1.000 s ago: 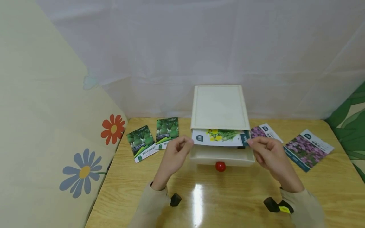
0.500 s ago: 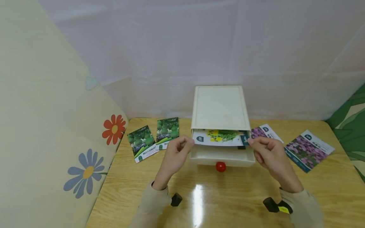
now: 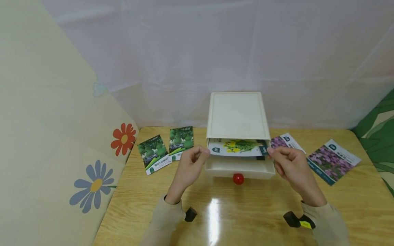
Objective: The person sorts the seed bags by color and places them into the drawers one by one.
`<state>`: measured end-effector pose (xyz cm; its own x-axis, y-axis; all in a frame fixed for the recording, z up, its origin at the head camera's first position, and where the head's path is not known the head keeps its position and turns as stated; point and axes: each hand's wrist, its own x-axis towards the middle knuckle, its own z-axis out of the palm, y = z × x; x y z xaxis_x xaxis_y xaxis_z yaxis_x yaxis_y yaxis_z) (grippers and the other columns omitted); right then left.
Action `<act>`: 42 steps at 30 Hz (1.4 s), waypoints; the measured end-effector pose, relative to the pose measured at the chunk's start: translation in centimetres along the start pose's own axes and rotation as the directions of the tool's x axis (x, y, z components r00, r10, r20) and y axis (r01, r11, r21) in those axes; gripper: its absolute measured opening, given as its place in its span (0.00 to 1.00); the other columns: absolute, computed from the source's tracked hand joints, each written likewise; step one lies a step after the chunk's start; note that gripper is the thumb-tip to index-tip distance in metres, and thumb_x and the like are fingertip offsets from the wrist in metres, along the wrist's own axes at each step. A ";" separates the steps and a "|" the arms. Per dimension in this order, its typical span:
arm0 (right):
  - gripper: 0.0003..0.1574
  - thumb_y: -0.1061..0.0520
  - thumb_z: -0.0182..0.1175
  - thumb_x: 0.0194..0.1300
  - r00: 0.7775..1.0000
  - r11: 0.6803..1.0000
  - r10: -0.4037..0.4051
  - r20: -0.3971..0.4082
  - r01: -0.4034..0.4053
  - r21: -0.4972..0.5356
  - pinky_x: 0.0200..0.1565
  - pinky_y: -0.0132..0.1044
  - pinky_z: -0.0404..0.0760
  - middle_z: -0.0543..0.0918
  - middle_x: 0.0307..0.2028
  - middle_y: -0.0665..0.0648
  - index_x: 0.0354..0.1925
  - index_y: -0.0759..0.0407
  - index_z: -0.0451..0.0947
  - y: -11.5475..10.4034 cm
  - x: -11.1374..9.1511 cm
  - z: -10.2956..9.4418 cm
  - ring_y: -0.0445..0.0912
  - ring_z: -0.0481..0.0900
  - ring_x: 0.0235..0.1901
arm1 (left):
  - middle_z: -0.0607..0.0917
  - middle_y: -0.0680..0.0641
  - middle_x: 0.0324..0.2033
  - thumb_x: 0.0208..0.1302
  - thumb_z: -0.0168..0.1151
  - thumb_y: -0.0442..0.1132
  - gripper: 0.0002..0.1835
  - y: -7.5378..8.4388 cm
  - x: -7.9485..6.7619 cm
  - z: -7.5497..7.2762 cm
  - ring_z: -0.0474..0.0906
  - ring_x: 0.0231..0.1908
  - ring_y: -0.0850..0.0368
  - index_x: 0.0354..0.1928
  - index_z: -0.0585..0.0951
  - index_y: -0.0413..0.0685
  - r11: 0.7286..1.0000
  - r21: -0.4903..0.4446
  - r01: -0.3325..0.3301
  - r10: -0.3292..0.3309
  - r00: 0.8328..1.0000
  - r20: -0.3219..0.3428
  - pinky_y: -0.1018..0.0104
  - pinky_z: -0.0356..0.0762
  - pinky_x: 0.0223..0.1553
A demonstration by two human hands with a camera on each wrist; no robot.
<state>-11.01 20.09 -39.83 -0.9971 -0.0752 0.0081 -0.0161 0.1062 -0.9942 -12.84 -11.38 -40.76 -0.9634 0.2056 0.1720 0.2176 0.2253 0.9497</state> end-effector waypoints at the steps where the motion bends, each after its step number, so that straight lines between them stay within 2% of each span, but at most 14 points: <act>1: 0.26 0.50 0.56 0.75 1.000 1.000 -0.001 -0.001 0.001 0.001 0.08 0.46 0.50 0.69 0.11 0.49 0.39 0.76 0.78 0.0 0.0 0.0 0.43 0.55 0.08 | 0.62 0.50 0.12 0.76 0.55 0.45 0.18 0.0 0.0 0.0 0.55 0.13 0.60 0.31 0.80 0.39 1.000 0.000 -0.001 0.001 1.000 -0.001 0.69 0.55 0.15; 12: 0.27 0.49 0.56 0.75 1.000 1.000 0.010 -0.015 -0.010 -0.023 0.08 0.45 0.52 0.67 0.10 0.49 0.34 0.75 0.77 -0.1 -0.2 -0.1 0.42 0.56 0.08 | 0.61 0.50 0.12 0.75 0.55 0.45 0.18 0.1 -0.2 -0.1 0.55 0.14 0.61 0.27 0.78 0.41 1.000 0.006 -0.011 0.011 1.000 -0.007 0.71 0.54 0.17; 20: 0.27 0.49 0.55 0.75 1.000 0.999 0.008 -0.022 -0.009 -0.038 0.07 0.44 0.52 0.67 0.10 0.49 0.33 0.74 0.75 0.1 -0.5 -0.2 0.44 0.56 0.08 | 0.62 0.51 0.12 0.74 0.56 0.40 0.16 -0.1 -0.5 -0.2 0.55 0.14 0.62 0.25 0.77 0.44 1.000 0.018 0.013 -0.012 1.000 -0.025 0.72 0.53 0.17; 26: 0.27 0.49 0.55 0.75 1.000 0.999 -0.004 -0.027 0.003 -0.039 0.07 0.44 0.52 0.67 0.10 0.49 0.33 0.75 0.74 0.2 -0.7 -0.1 0.44 0.56 0.08 | 0.61 0.50 0.12 0.75 0.56 0.44 0.17 -0.2 -0.8 -0.3 0.54 0.14 0.61 0.25 0.77 0.44 1.000 -0.003 0.024 -0.024 0.999 -0.022 0.71 0.54 0.17; 30: 0.24 0.51 0.55 0.76 0.998 0.997 -0.051 -0.033 0.049 -0.065 0.07 0.42 0.54 0.67 0.10 0.49 0.32 0.73 0.73 0.4 -1.2 0.0 0.45 0.56 0.08 | 0.62 0.51 0.12 0.75 0.55 0.44 0.18 -0.5 -0.8 -0.3 0.54 0.14 0.62 0.26 0.77 0.43 1.000 -0.023 0.020 -0.020 1.000 -0.013 0.71 0.54 0.18; 35: 0.16 0.57 0.55 0.75 0.986 0.983 -0.159 -0.057 0.153 -0.103 0.07 0.40 0.57 0.70 0.11 0.50 0.34 0.70 0.76 0.6 -1.9 0.1 0.46 0.60 0.09 | 0.63 0.52 0.12 0.76 0.55 0.43 0.17 -0.9 -0.9 -0.4 0.54 0.13 0.62 0.27 0.78 0.42 0.998 -0.054 -0.011 0.011 1.000 -0.005 0.71 0.53 0.15; 39: 0.10 0.63 0.56 0.74 0.964 0.964 -0.245 -0.099 0.231 -0.134 0.07 0.37 0.61 0.71 0.12 0.51 0.35 0.70 0.78 0.7 -2.5 0.4 0.45 0.62 0.09 | 0.65 0.52 0.13 0.76 0.55 0.41 0.16 -1.1 -0.8 -0.5 0.55 0.13 0.62 0.28 0.77 0.40 0.995 -0.081 -0.059 0.059 0.998 -0.001 0.69 0.54 0.13; 42: 0.06 0.69 0.57 0.70 0.924 0.933 -0.350 -0.155 0.330 -0.140 0.08 0.33 0.62 0.72 0.12 0.49 0.35 0.72 0.78 0.9 -2.9 0.8 0.41 0.64 0.08 | 0.66 0.51 0.13 0.76 0.54 0.41 0.16 -1.1 -0.7 -0.6 0.56 0.13 0.62 0.30 0.77 0.38 0.992 -0.099 -0.075 0.075 0.997 0.001 0.69 0.55 0.13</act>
<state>-8.09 19.59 -40.89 -0.9270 0.0473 0.3721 -0.3546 0.2134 -0.9104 -12.50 -12.28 -41.74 -0.9441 0.2228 0.2428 0.2727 0.1142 0.9553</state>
